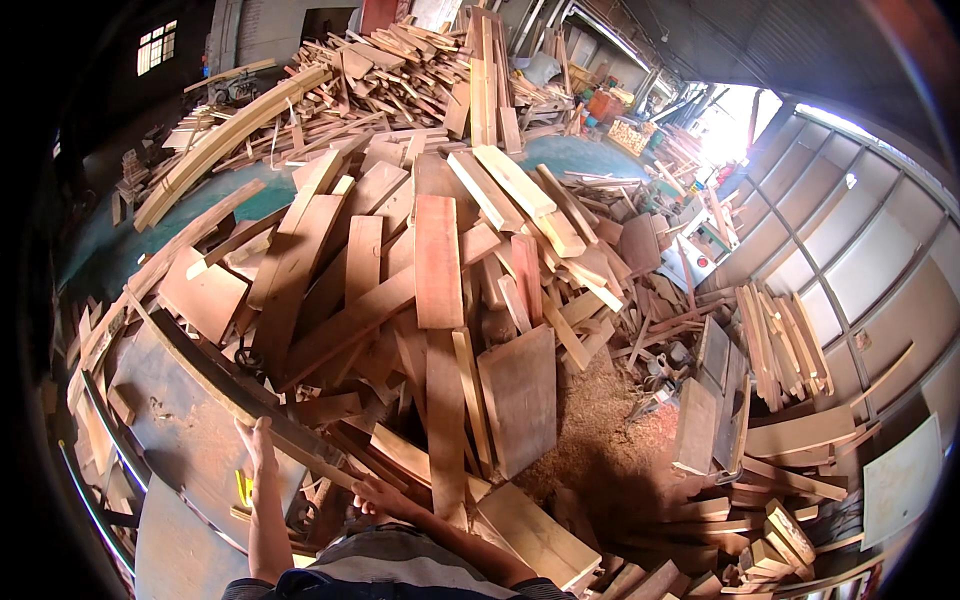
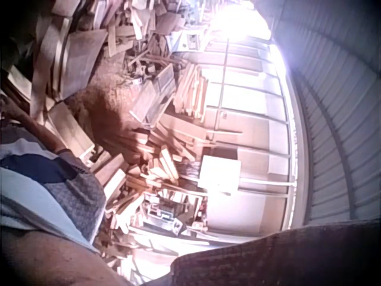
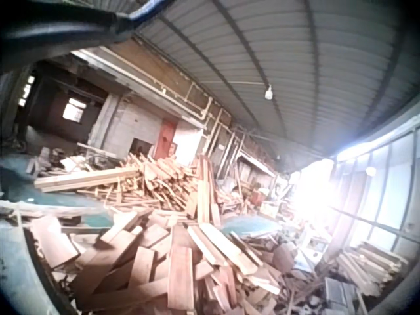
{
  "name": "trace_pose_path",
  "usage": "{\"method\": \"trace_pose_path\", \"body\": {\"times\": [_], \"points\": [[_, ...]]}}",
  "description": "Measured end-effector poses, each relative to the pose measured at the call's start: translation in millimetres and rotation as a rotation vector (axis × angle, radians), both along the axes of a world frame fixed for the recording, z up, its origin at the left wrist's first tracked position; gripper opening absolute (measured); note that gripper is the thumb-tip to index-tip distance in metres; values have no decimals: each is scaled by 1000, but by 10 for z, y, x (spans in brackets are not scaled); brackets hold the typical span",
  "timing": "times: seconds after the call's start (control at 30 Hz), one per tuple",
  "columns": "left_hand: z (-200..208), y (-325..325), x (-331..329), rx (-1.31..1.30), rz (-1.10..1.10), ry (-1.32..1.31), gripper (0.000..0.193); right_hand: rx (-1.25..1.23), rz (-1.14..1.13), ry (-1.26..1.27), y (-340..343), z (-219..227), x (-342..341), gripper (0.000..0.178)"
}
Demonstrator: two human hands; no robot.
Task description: The person measures multiple wooden boards using a tape measure in a woodworking workshop, handling them one at a time and placing them on a machine surface.
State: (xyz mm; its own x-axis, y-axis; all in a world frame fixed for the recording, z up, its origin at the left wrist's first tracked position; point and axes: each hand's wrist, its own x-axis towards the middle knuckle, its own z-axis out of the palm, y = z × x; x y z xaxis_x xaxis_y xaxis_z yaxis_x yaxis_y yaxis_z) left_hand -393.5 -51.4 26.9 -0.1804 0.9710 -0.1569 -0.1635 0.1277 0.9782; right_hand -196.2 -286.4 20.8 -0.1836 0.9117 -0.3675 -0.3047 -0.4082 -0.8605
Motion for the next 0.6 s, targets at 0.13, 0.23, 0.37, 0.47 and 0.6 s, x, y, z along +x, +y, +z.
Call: {"method": "trace_pose_path", "body": {"times": [0.13, 0.23, 0.37, 0.47, 0.6], "points": [[51, -29, 44, -3, 39, 24, 73, 20, 2, -31, -17, -8, 4, 69], [-44, 17, -15, 16, 14, 8, 69, 30, 0, 4, -7, 25, -7, 68], [-174, 74, -61, 0, 37, 21, 67, 4, -5, 7, 15, 64, -23, 69], [-119, 30, 21, -11, 36, 5, 67, -6, -21, 27, -11, 0, 5, 74], [-59, 32, -21, -6, 8, -10, 66, 21, -18, 16, 2, -6, -15, 75]]}}
